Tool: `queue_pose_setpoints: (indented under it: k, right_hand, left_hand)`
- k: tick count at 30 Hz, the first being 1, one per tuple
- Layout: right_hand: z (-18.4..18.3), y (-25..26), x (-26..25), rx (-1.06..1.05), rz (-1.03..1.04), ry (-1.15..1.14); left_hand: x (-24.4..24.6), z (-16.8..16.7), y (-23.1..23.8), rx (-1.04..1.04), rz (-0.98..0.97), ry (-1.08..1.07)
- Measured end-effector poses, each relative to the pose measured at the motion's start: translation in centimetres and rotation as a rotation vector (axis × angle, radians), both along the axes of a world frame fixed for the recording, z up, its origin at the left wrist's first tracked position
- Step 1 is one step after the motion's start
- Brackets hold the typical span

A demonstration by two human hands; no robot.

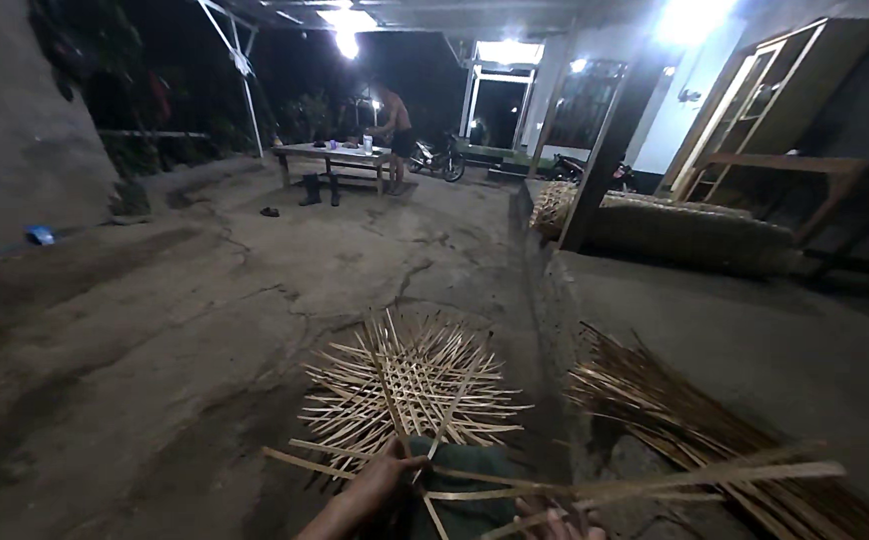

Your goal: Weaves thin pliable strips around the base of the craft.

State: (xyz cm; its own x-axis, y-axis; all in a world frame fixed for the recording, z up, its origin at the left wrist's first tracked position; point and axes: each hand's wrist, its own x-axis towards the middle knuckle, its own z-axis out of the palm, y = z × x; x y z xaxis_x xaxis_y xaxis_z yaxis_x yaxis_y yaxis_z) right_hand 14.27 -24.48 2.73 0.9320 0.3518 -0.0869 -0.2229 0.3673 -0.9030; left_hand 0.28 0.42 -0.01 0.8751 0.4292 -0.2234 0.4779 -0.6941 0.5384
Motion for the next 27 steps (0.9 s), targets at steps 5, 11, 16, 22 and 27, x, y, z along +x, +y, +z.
queue_pose_setpoints:
  k: [5,11,16,22,27]
  right_hand:
    - [3.3,0.0,0.3,-0.193,0.106,0.18]
    - [2.0,2.0,-1.1,-0.362,0.459,0.438]
    - [0.9,5.9,-5.6,-0.425,0.674,0.456]
    - [0.1,5.7,-7.5,-0.49,0.722,0.429]
    - [-0.8,4.5,-8.5,-0.446,0.732,0.388]
  left_hand:
    - [0.0,0.8,-0.2,0.001,-0.023,0.021]
    - [-0.2,0.3,0.2,0.007,-0.024,-0.005]
    - [-0.3,0.4,0.0,-0.011,-0.027,-0.06]
    - [-0.3,0.2,0.3,-0.005,-0.032,-0.051]
    - [-0.1,0.9,0.5,-0.048,-0.047,-0.046]
